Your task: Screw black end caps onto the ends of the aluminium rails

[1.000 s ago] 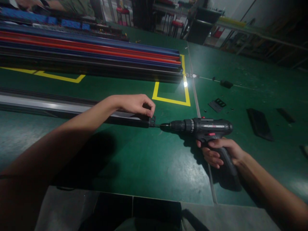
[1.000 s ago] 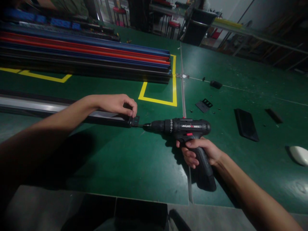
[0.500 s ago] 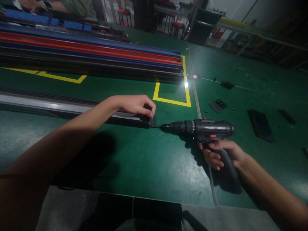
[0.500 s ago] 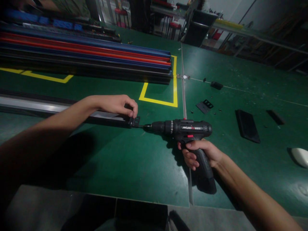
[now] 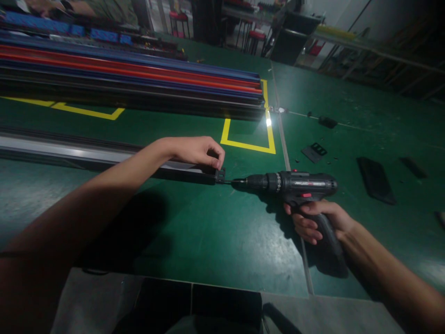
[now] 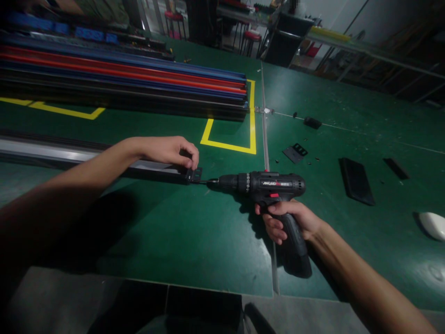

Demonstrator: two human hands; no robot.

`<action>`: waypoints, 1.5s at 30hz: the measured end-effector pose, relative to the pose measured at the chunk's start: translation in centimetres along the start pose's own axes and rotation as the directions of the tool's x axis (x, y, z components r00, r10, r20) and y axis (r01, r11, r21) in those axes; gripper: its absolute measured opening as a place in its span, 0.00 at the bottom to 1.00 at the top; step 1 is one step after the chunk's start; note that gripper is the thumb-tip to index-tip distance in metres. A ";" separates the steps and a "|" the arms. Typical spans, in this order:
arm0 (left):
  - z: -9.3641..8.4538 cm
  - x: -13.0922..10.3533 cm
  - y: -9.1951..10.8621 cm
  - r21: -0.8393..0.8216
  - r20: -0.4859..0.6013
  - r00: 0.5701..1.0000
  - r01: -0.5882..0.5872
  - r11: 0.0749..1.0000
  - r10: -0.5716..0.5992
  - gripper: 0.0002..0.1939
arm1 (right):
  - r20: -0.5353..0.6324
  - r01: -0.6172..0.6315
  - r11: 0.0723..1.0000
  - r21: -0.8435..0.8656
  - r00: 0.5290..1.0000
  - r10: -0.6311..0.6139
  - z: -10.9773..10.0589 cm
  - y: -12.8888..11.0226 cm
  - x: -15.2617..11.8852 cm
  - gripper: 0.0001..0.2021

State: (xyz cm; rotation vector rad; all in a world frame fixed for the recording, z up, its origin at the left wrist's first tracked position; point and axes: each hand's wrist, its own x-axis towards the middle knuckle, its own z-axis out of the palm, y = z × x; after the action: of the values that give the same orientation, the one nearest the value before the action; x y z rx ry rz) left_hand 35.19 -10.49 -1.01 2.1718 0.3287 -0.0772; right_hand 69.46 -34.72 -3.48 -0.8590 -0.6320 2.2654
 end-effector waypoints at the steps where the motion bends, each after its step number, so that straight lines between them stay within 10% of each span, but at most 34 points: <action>1: 0.0 0.0 0.0 -0.001 -0.002 1.000 -0.003 1.000 0.003 0.11 | 0.000 0.005 1.000 -0.006 1.000 -0.005 0.0 0.0 0.0 0.13; 45: 0.1 0.0 -0.1 -0.010 -0.014 1.000 -0.007 1.000 0.007 0.09 | -0.008 0.003 1.000 -0.008 1.000 -0.003 0.0 0.1 -0.1 0.13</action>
State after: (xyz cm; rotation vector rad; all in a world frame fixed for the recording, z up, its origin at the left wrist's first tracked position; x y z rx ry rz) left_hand 35.22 -10.51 -1.11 2.1647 0.3284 -0.0562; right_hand 69.49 -34.87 -3.48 -0.8699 -0.6381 2.2572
